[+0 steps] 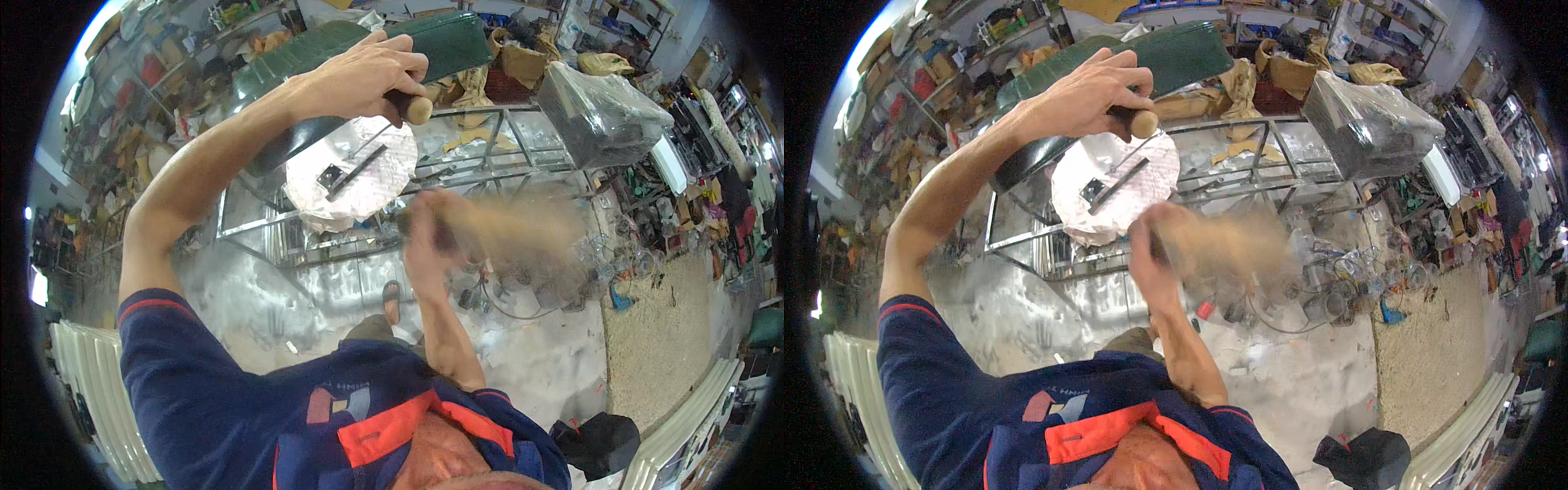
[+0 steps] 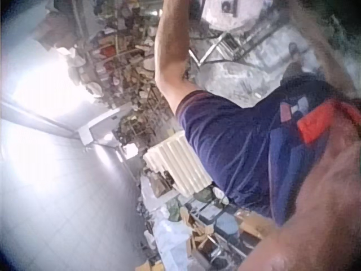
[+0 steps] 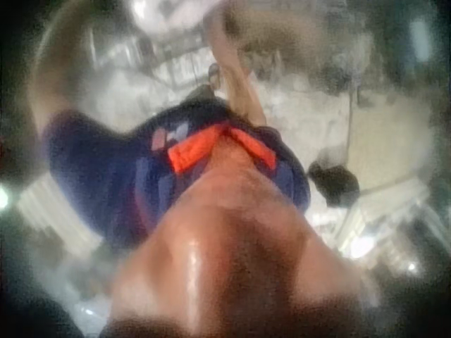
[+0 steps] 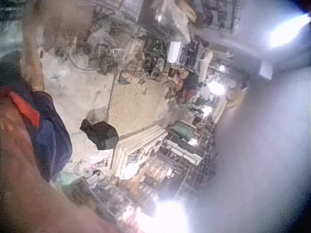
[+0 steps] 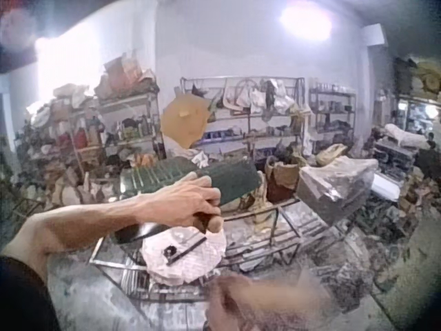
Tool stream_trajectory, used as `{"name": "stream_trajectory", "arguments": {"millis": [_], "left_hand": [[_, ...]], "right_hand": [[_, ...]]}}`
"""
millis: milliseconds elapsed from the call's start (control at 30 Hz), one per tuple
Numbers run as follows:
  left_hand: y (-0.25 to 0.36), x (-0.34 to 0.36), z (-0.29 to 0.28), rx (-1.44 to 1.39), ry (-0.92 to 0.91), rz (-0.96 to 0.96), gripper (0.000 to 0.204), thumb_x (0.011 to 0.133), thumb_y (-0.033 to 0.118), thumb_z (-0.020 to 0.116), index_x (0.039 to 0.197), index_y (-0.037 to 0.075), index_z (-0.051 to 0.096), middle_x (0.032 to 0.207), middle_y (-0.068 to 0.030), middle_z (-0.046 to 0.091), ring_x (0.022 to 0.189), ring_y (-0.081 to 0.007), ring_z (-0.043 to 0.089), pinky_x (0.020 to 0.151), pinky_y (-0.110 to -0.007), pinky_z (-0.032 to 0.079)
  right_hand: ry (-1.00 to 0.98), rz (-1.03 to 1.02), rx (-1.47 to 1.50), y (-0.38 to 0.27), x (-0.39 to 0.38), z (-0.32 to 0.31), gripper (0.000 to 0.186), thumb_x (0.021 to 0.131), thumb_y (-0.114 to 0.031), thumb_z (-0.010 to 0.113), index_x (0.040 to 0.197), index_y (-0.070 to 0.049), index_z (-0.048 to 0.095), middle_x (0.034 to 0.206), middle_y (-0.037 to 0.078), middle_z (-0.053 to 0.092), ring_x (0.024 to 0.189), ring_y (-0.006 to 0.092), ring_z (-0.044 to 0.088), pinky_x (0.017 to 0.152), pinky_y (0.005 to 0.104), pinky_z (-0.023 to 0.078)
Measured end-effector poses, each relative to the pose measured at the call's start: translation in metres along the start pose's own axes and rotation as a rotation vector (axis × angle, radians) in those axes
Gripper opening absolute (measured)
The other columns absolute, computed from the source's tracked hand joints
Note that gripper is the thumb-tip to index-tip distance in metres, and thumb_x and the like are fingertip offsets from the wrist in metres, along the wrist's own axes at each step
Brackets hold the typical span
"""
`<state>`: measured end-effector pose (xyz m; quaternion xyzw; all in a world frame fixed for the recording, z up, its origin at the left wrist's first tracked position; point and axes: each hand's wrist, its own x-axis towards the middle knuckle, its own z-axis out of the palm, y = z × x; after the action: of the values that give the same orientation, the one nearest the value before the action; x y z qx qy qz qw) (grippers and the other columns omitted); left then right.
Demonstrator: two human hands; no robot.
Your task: The person removes a metal bracket from a green upholstered chair back using a hammer and a wooden block. They then repeatedly tap the bracket into place on the chair back using the hammer and block.
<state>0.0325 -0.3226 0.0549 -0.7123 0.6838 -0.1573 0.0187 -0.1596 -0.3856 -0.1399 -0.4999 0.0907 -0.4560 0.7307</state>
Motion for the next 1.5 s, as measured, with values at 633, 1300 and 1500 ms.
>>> {"name": "stream_trajectory", "arguments": {"millis": [633, 1300, 1500], "left_hand": [[0.002, -0.008, -0.001, 0.078, -0.044, 0.02, 0.047, 0.067, 0.03, 0.088, 0.11, 0.013, 0.081, 0.109, -0.0006, 0.058, 0.11, -0.0232, 0.052, 0.095, -0.04, 0.039], [0.09, -0.071, 0.03, -0.578, 0.491, -0.666, 0.027, 0.094, 0.016, 0.077, 0.117, 0.003, 0.075, 0.106, -0.0107, 0.073, 0.091, -0.0192, 0.069, 0.076, -0.032, 0.054], [0.122, -0.067, 0.107, -1.829, 0.684, -0.98, 0.051, 0.11, 0.036, 0.057, 0.141, -0.005, 0.057, 0.129, -0.0206, 0.069, 0.11, -0.0286, 0.069, 0.085, -0.034, 0.058]], "right_hand": [[-0.089, 0.019, -0.188, 0.002, 0.005, -0.001, 0.052, 0.082, -0.01, 0.087, 0.122, 0.006, 0.058, 0.094, 0.017, 0.072, 0.085, 0.0232, 0.069, 0.075, 0.0371, 0.056], [-0.185, 0.001, -0.302, 0.046, 0.01, -0.037, 0.052, 0.079, -0.023, 0.091, 0.105, 0.001, 0.052, 0.085, 0.021, 0.073, 0.074, 0.036, 0.075, 0.066, 0.0425, 0.057], [-0.257, 0.025, -0.326, 0.046, 0.003, -0.061, 0.052, 0.08, -0.019, 0.09, 0.111, 0.0, 0.054, 0.083, 0.02, 0.072, 0.073, 0.0389, 0.074, 0.065, 0.0439, 0.056]]}}
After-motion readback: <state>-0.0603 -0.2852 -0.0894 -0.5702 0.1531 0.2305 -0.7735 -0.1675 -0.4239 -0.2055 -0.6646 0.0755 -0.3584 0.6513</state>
